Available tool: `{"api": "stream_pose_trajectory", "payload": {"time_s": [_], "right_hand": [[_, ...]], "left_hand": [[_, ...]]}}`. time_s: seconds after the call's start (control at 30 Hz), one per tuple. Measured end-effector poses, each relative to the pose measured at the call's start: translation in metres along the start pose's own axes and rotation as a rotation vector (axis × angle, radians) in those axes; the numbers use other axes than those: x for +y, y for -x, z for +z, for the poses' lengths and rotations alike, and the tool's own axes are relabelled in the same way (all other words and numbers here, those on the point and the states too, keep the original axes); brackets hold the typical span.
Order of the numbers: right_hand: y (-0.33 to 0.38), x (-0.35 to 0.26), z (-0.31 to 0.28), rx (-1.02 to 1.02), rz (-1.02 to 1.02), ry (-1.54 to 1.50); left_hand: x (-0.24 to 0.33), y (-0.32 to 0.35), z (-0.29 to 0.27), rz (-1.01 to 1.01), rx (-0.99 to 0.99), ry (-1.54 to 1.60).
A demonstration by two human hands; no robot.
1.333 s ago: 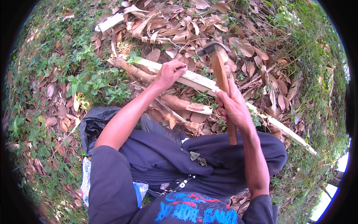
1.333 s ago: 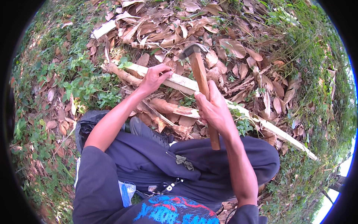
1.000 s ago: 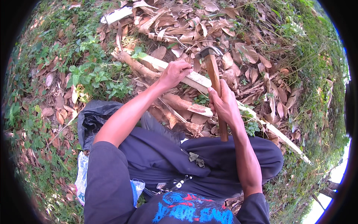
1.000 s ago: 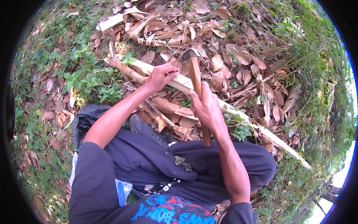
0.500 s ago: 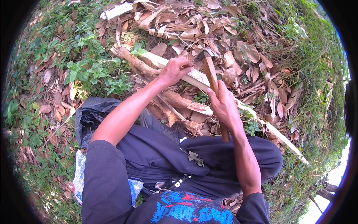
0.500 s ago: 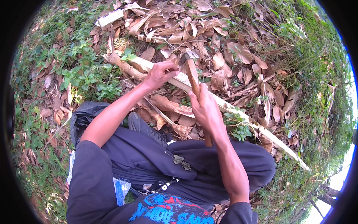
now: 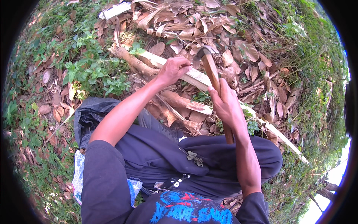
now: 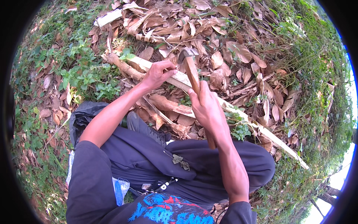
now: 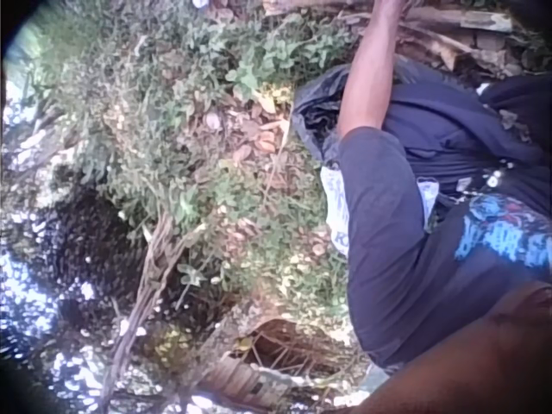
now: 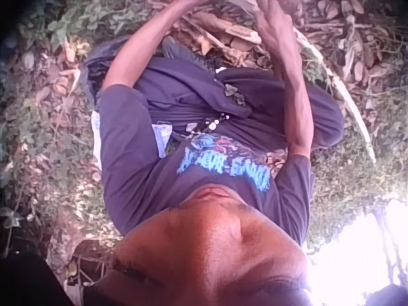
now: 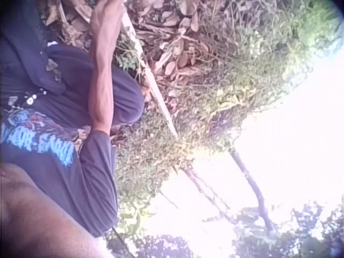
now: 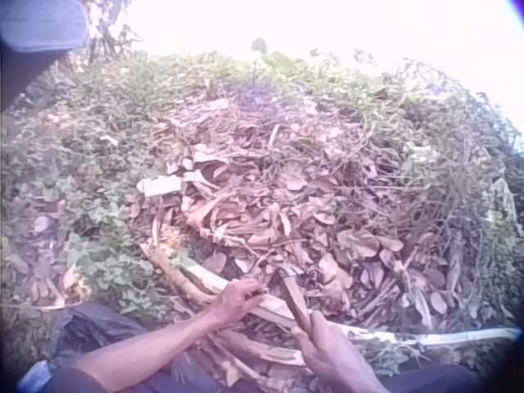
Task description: The person sits on the ground and uses a small axe to split a long piece of wood into smaller sections. They repeatedly strike the wood, repositioning it as needed, and discard the resulting pieces onto the surrounding leaf litter.
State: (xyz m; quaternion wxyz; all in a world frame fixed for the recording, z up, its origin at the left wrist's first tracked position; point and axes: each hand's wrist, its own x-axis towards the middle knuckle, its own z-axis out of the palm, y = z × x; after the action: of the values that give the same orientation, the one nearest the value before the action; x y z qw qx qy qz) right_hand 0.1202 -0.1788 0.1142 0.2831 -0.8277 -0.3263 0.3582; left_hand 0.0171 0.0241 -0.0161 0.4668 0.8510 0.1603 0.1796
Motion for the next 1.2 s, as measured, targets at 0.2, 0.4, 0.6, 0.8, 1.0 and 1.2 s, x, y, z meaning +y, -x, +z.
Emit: {"api": "stream_pose_trajectory", "payload": {"time_s": [0.2, 0.4, 0.6, 0.8, 1.0, 1.2], "right_hand": [[0.001, 0.009, -0.001, 0.168, -0.078, -0.013], [0.003, -0.005, -0.004, 0.038, 0.000, -0.034], [0.003, 0.000, -0.001, 0.047, -0.025, -0.021], [0.001, 0.002, 0.000, 0.057, -0.026, -0.038], [0.000, 0.006, 0.002, 0.052, -0.025, -0.037], [-0.003, 0.010, 0.005, 0.056, -0.035, -0.069]], "left_hand": [[0.000, -0.002, 0.002, 0.013, 0.013, 0.015], [-0.003, -0.001, 0.000, 0.021, 0.009, 0.021], [-0.004, -0.003, -0.005, -0.008, 0.019, 0.006], [-0.009, -0.001, -0.009, -0.005, 0.012, -0.034], [-0.015, 0.001, -0.012, -0.119, 0.001, 0.060], [-0.017, 0.001, -0.011, -0.131, -0.015, 0.058]]}}
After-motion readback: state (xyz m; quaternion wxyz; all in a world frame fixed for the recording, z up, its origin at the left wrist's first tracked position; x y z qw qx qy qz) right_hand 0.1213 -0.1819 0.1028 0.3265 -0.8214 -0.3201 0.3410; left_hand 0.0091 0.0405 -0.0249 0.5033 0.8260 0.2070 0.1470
